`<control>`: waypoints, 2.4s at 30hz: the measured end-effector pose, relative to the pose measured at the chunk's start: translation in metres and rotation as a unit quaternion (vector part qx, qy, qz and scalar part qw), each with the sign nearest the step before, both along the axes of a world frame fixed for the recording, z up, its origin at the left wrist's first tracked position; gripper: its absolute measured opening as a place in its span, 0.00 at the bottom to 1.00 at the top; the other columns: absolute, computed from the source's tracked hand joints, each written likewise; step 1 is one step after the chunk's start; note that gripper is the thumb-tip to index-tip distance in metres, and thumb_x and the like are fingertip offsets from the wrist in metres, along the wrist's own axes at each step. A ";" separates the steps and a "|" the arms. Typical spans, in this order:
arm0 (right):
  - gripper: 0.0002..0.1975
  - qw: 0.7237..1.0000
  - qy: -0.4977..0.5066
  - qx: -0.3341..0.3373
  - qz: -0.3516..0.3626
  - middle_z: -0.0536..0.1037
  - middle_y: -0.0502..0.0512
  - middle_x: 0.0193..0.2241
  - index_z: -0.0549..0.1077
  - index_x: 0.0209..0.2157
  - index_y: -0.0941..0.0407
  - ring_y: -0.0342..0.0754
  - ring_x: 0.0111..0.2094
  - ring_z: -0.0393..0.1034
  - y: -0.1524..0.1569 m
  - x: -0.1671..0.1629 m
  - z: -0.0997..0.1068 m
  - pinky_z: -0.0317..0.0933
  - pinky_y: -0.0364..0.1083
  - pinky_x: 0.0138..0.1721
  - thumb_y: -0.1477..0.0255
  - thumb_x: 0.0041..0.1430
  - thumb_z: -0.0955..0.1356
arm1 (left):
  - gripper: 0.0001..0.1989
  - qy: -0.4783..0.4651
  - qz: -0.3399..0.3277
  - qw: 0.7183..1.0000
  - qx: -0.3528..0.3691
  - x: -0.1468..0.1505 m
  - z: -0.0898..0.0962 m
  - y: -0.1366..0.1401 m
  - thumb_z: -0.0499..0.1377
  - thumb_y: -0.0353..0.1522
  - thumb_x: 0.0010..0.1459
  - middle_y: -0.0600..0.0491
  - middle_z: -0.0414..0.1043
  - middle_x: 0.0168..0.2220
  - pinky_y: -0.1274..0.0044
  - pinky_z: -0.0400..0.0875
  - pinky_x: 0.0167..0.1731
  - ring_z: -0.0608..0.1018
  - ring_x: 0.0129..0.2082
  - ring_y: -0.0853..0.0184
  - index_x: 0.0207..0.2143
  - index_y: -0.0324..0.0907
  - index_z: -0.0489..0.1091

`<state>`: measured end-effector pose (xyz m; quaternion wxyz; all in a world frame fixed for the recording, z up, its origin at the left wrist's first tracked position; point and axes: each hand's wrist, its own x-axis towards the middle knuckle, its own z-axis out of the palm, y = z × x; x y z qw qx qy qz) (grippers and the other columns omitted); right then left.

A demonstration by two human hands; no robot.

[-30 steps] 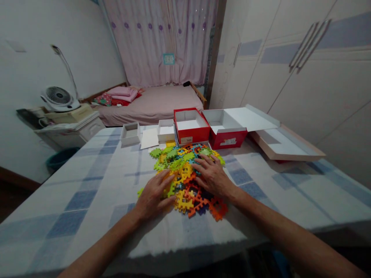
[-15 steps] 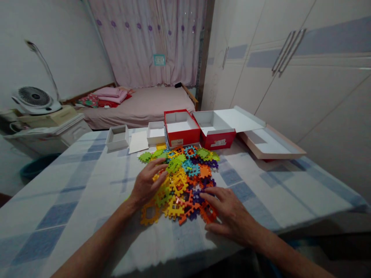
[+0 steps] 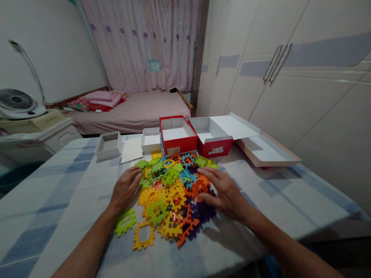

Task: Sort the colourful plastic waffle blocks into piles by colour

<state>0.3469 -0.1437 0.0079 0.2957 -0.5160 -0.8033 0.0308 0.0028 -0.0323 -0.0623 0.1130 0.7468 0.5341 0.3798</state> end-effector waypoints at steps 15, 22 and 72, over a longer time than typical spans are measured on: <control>0.11 0.947 0.234 -0.083 -0.202 0.76 0.55 0.33 0.72 0.34 0.56 0.50 0.36 0.69 0.094 0.022 -0.049 0.62 0.49 0.40 0.64 0.52 0.66 | 0.21 0.004 0.003 0.999 -0.037 -0.005 -0.003 0.004 0.49 0.46 0.58 0.47 0.70 0.49 0.67 0.65 0.54 0.73 0.49 0.59 0.37 0.42 0.74; 0.16 0.809 0.545 -0.112 -0.191 0.72 0.47 0.24 0.70 0.30 0.56 0.43 0.25 0.65 0.099 0.063 -0.044 0.60 0.43 0.28 0.60 0.42 0.71 | 0.22 0.031 -0.001 0.998 -0.059 -0.010 -0.007 0.005 0.49 0.47 0.57 0.46 0.68 0.52 0.65 0.63 0.56 0.71 0.52 0.58 0.38 0.41 0.74; 0.14 0.967 0.245 -0.061 0.043 0.73 0.52 0.39 0.71 0.43 0.54 0.46 0.42 0.67 0.076 -0.085 0.003 0.61 0.47 0.46 0.77 0.52 0.66 | 0.19 0.042 -0.010 0.999 -0.031 -0.005 -0.005 0.005 0.49 0.43 0.57 0.46 0.69 0.51 0.65 0.64 0.55 0.72 0.52 0.59 0.38 0.42 0.73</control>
